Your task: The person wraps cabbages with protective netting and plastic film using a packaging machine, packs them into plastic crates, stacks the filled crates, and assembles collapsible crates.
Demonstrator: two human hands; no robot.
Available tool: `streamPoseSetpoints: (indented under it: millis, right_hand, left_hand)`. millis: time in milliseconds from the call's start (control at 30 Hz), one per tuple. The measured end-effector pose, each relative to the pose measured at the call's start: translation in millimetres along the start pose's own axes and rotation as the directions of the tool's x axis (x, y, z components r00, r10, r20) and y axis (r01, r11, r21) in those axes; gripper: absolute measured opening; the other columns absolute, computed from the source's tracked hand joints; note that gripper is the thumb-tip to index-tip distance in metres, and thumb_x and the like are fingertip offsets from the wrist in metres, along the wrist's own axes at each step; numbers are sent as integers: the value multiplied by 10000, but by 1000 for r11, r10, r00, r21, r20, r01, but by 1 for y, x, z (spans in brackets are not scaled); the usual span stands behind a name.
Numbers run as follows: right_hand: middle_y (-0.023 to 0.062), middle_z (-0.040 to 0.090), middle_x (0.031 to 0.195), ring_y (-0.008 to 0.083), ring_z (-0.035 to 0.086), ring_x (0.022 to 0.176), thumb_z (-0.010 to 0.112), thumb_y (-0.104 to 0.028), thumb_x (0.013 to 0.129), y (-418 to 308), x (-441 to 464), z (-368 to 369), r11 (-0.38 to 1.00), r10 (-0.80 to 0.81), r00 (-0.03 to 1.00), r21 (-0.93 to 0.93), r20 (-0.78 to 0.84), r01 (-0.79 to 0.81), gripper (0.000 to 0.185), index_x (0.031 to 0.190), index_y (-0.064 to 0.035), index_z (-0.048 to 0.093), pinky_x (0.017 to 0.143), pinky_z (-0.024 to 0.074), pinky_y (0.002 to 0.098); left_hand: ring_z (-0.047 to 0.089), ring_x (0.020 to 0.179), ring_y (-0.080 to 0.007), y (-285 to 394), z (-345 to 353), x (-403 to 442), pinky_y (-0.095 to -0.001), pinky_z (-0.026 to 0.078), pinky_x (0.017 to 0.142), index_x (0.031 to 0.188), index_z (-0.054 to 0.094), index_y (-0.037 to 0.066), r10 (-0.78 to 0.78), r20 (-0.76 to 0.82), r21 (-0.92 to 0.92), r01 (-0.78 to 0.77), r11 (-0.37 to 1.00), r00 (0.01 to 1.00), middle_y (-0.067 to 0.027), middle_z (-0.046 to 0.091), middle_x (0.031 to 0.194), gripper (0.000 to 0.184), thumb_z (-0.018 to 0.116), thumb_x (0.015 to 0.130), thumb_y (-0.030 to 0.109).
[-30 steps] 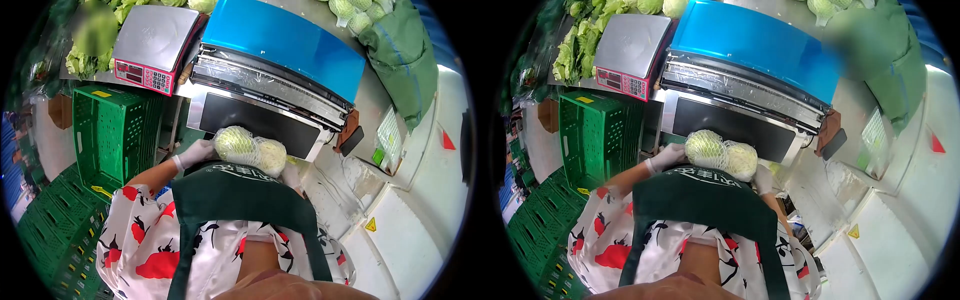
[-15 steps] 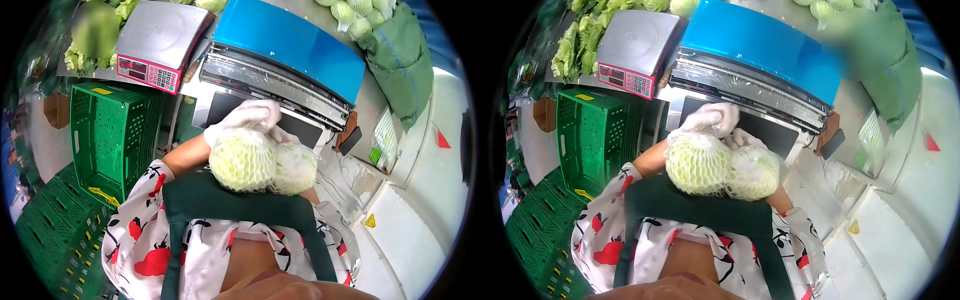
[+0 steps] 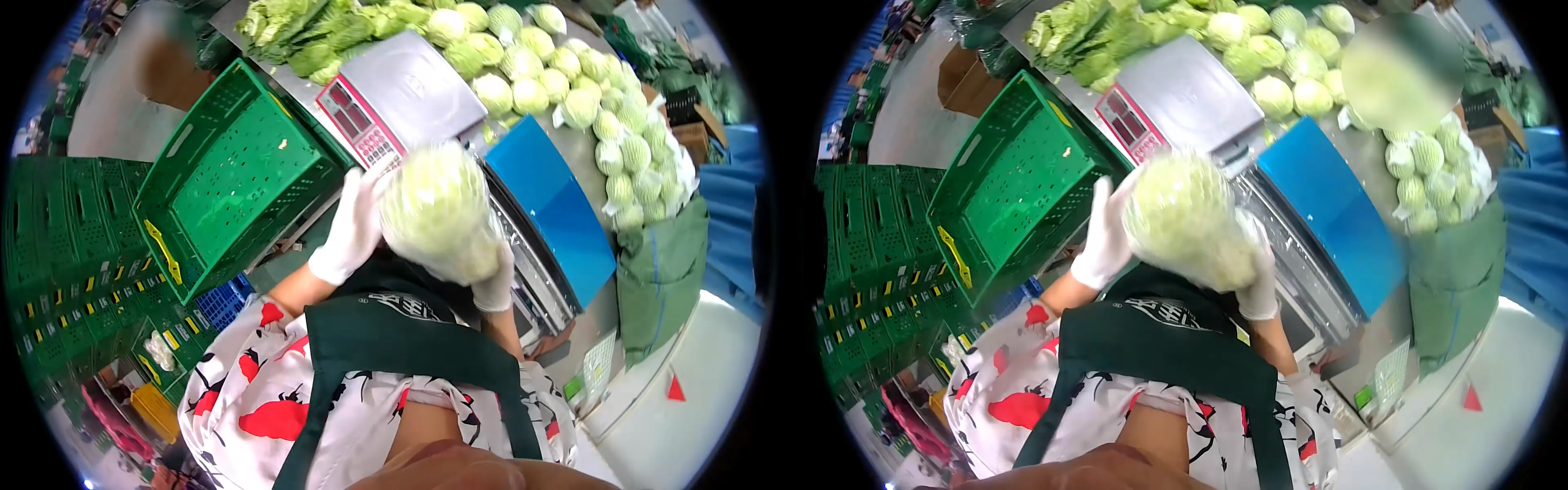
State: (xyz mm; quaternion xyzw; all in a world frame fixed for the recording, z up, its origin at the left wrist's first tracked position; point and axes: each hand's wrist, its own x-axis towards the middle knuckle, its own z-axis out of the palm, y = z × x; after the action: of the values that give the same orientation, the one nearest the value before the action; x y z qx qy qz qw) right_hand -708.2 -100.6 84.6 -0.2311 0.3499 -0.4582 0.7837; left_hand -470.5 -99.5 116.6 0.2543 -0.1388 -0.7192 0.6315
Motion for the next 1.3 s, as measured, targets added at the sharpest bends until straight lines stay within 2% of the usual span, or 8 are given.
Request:
streamPoseSetpoints:
  millis: [133, 267, 633, 767, 833, 867, 1033, 1300]
  right_hand:
    - [183, 304, 1544, 269, 366, 1405, 733, -342, 838, 10, 54, 80, 823, -161, 921, -467, 354, 323, 861, 1485, 25, 300, 1126, 351, 391]
    - [259, 242, 1548, 343, 258, 1454, 759, -333, 819, 24, 61, 124, 260, -81, 755, -718, 651, 646, 973, 1514, 50, 196, 1192, 205, 418]
    - [133, 653, 1213, 174, 618, 1133, 659, -147, 936, 14, 64, 23, 773, -120, 993, -628, -4, 91, 422, 1313, 8, 549, 1003, 471, 313]
    - [100, 661, 1202, 156, 629, 1098, 668, -175, 934, -26, 68, -8, 743, -154, 981, -668, -119, 36, 375, 1258, 1, 602, 977, 480, 300]
    - [100, 668, 1174, 170, 637, 1061, 687, -196, 916, -60, 73, -30, 613, -283, 940, -790, -189, 25, 358, 1210, 1, 634, 961, 485, 311]
    - [106, 671, 1156, 190, 637, 1051, 697, -209, 905, -81, 77, -41, 501, -391, 900, -865, -193, 32, 350, 1181, 2, 650, 960, 485, 326]
    - [180, 637, 1175, 347, 577, 1118, 656, -312, 905, -132, 154, -149, -324, -812, 559, -927, 170, -189, 465, 1241, -1, 579, 1037, 388, 448]
    - [127, 693, 1056, 299, 635, 1000, 561, -339, 953, -127, 194, -172, -217, -720, 693, -934, -44, -284, 336, 1109, -58, 659, 919, 441, 415]
  left_hand:
    - [384, 1392, -276, 16, -34, -28, -466, 322, 1150, 1535, 170, 13, 401, 151, 475, -422, 772, 903, -157, 279, 1570, 809, 375, 1003, 587]
    - [491, 1315, -262, 91, -108, -1, -475, 398, 1109, 1461, 378, 56, 347, -396, 137, -319, 938, 850, -105, 498, 1438, 638, 480, 997, 482]
    - [615, 1083, -254, 123, -437, 48, -421, 504, 915, 1378, 469, -57, 152, -691, 476, 287, 831, 706, -153, 584, 1292, 740, 752, 854, 382]
    - [387, 1354, -331, 164, -402, 51, -576, 351, 1023, 1535, 231, 38, -209, -690, 269, 513, 815, 693, -220, 351, 1515, 1061, 584, 812, 729]
    - [425, 1336, -334, 178, -377, 68, -500, 349, 1076, 1509, 295, 4, 519, -651, 759, 479, 441, 553, -234, 424, 1456, 904, 645, 873, 542]
    - [444, 1326, -329, 187, -364, 79, -460, 351, 1093, 1490, 335, -9, 805, -292, 898, 437, 46, 516, -244, 449, 1431, 823, 675, 894, 445]
    - [476, 1313, -295, 137, -120, 234, -385, 352, 1108, 1420, 445, -13, 558, 276, 961, -207, -186, 783, -211, 494, 1412, 641, 715, 878, 198]
    - [572, 1209, -357, -77, -9, 539, -368, 426, 1051, 1364, 491, -55, 48, 341, 940, -339, -30, 939, -257, 596, 1283, 777, 732, 798, 420]
